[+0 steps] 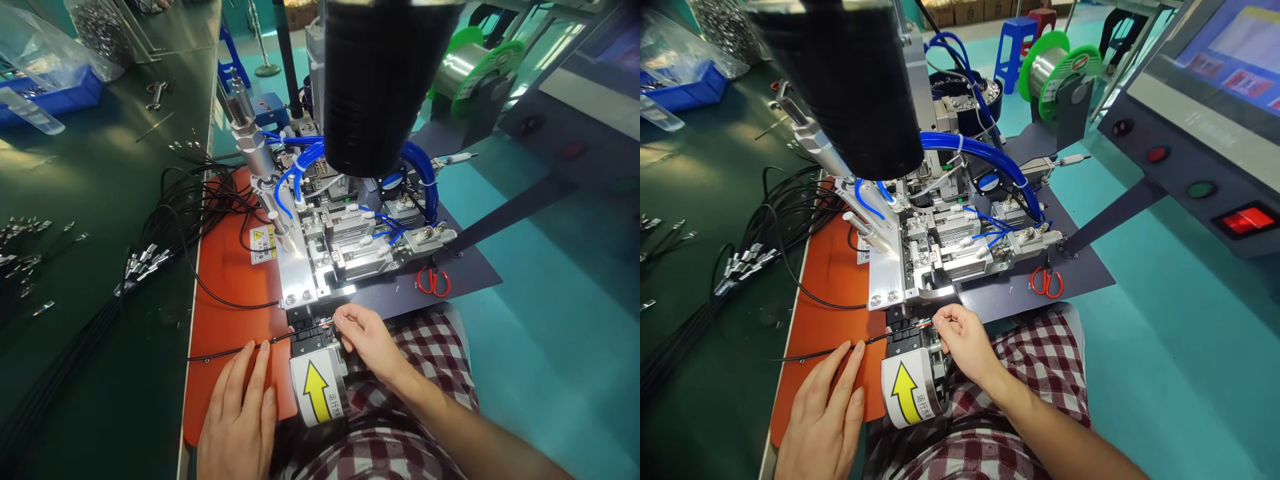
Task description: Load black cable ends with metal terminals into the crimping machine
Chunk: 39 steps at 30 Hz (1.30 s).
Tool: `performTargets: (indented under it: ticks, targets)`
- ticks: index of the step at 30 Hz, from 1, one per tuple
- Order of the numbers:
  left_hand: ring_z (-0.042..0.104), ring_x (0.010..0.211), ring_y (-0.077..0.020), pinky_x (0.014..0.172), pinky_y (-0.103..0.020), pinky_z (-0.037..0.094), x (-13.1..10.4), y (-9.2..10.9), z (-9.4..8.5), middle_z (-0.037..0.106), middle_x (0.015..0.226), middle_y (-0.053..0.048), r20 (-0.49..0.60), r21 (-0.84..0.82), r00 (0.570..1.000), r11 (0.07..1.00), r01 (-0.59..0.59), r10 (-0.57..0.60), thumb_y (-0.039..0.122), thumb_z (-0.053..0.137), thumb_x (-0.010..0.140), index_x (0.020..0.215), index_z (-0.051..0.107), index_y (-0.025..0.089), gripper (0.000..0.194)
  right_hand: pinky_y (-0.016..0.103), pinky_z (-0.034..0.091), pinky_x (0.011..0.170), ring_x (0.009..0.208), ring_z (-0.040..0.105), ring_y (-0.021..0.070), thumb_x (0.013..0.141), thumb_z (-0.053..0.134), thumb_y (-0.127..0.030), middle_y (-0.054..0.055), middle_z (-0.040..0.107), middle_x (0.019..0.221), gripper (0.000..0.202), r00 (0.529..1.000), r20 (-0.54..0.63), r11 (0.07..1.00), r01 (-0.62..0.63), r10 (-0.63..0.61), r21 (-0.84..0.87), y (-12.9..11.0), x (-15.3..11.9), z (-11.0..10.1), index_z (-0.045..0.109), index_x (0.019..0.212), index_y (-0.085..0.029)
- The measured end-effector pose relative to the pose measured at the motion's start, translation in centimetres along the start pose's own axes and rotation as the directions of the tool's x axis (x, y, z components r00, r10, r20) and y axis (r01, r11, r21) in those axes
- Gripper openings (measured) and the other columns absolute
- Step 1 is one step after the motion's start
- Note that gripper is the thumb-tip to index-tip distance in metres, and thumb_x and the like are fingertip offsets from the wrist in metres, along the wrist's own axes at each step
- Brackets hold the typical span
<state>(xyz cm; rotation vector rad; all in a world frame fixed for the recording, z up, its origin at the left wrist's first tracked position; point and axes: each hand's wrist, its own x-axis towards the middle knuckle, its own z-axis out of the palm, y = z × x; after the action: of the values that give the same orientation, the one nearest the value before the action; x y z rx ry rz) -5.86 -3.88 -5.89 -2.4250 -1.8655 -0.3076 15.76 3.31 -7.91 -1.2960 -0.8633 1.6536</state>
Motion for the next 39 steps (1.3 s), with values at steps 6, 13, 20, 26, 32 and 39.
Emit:
performTargets:
  ticks: [6,13,20,26,32,39]
  targets:
    - [0.042,0.124,-0.0298,0.098,-0.040,0.036,-0.1,-0.1,0.0,0.042,0.142,-0.010,0.012,0.015,1.000,1.000,-0.017,0.017,0.025,0.037,0.093,0.151,0.015,0.026,0.061,0.025,0.031,0.049,0.048,0.042,0.0080,0.079,0.062,-0.045,-0.003,0.053,0.063,0.029,1.000,0.013,0.999,0.016,-0.017,0.043,-0.2,-0.1,0.2,0.059,0.073,-0.017]
    - [0.043,0.123,-0.0303,0.097,-0.040,0.036,-0.1,-0.1,-0.1,0.042,0.141,-0.011,0.009,0.024,1.000,0.999,-0.026,0.026,0.024,0.037,0.093,0.151,0.016,0.024,0.061,0.025,0.028,0.049,0.046,0.038,0.0092,0.078,0.062,-0.043,-0.007,0.044,0.047,0.027,0.998,0.066,0.999,-0.018,0.016,0.029,-0.6,-0.1,0.4,0.055,0.070,-0.018]
    - [0.043,0.122,-0.0299,0.097,-0.040,0.036,0.1,-0.1,0.1,0.043,0.140,-0.010,-0.004,0.017,1.000,0.999,-0.028,0.028,0.025,0.037,0.094,0.151,0.016,0.025,0.061,0.025,0.027,0.053,0.048,0.039,0.0074,0.078,0.063,-0.043,-0.005,0.050,0.058,0.029,0.993,0.107,0.986,-0.060,0.043,0.153,-0.2,0.0,0.2,0.055,0.071,-0.017]
    - [0.044,0.121,-0.0305,0.095,-0.041,0.037,0.0,-0.2,0.1,0.044,0.139,-0.010,-0.004,0.027,1.000,0.999,-0.025,0.025,0.026,0.036,0.094,0.151,0.016,0.026,0.060,0.025,0.028,0.054,0.050,0.039,0.0087,0.079,0.062,-0.043,-0.005,0.047,0.054,0.029,0.993,0.107,0.986,-0.068,0.052,0.153,-0.2,-0.1,0.0,0.055,0.068,-0.017]
    - [0.044,0.121,-0.0315,0.094,-0.043,0.038,0.1,-0.1,0.0,0.043,0.140,-0.010,0.003,0.015,1.000,1.000,-0.026,0.026,0.026,0.036,0.094,0.151,0.017,0.026,0.060,0.025,0.028,0.053,0.049,0.038,0.0089,0.078,0.062,-0.036,-0.007,0.044,0.049,0.021,0.997,0.077,0.996,-0.027,0.021,0.085,-0.3,-0.1,0.3,0.056,0.071,-0.017]
    - [0.045,0.121,-0.0322,0.095,-0.045,0.038,0.1,-0.2,0.2,0.043,0.140,-0.010,-0.005,0.004,1.000,1.000,-0.026,0.026,0.027,0.036,0.093,0.151,0.017,0.026,0.061,0.023,0.031,0.048,0.048,0.043,0.0086,0.084,0.057,-0.034,-0.007,0.046,0.054,0.018,0.991,0.020,0.991,0.135,-0.135,0.008,1.1,-0.1,0.8,0.052,0.077,-0.018]
